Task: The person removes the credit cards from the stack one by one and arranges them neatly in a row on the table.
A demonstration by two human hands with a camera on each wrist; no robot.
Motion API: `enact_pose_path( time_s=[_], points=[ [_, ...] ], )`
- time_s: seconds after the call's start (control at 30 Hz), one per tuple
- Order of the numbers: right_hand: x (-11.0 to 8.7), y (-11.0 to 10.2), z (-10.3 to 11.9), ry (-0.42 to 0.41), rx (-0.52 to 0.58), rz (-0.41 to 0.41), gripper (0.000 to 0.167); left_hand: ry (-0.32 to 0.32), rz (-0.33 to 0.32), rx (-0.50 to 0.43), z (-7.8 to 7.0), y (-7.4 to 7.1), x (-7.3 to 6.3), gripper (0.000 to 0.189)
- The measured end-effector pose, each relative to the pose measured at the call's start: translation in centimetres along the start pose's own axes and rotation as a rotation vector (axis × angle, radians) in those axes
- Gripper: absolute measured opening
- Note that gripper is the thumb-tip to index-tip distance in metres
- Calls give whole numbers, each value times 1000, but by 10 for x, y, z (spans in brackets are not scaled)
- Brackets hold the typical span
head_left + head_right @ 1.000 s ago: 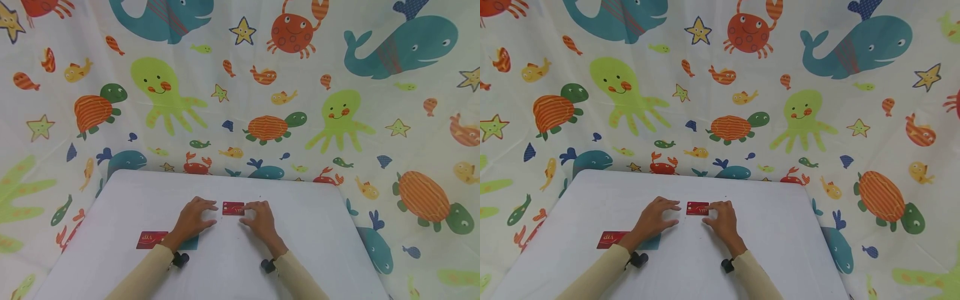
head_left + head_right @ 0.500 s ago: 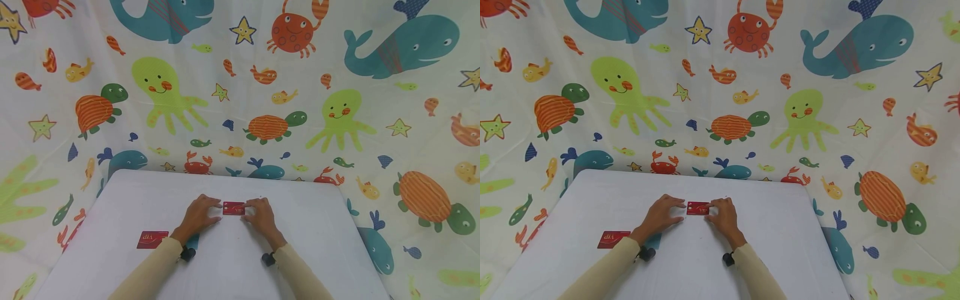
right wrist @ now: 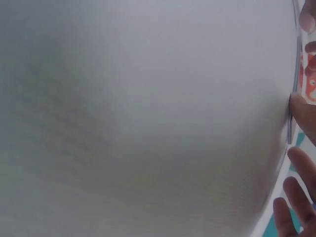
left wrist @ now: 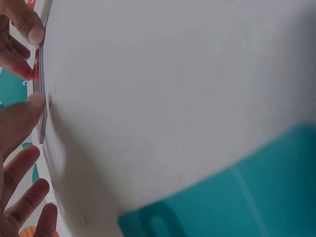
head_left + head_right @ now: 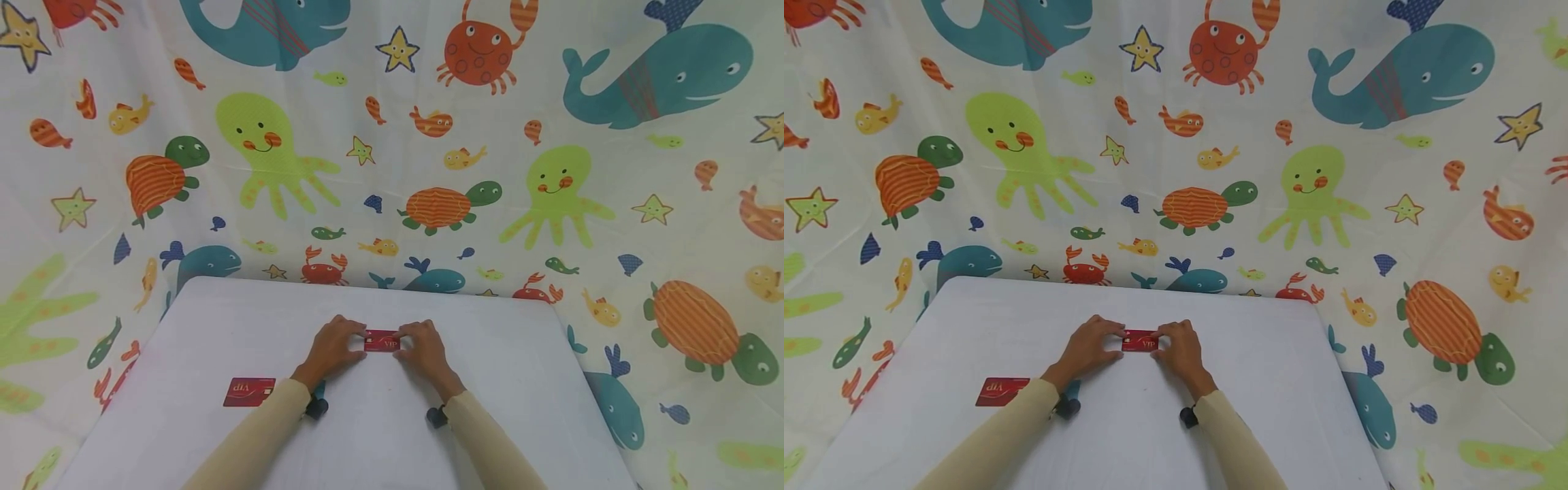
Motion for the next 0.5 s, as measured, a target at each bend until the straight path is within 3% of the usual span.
enact_pose_path(
  time_s=[0.5],
  points=[
    [5, 5, -4, 23, 34, 40, 31, -6, -23, 26, -3, 5, 8, 39]
  ],
)
Point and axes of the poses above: each hand's wrist, its own x-axis towards the middle knuckle, its own y-axis out of the palm, z = x × y, the point moved 9 cm from there along x, towards the middle knuckle, and after that the axes turned 13 degrees about -y, right-handed, at the moved point
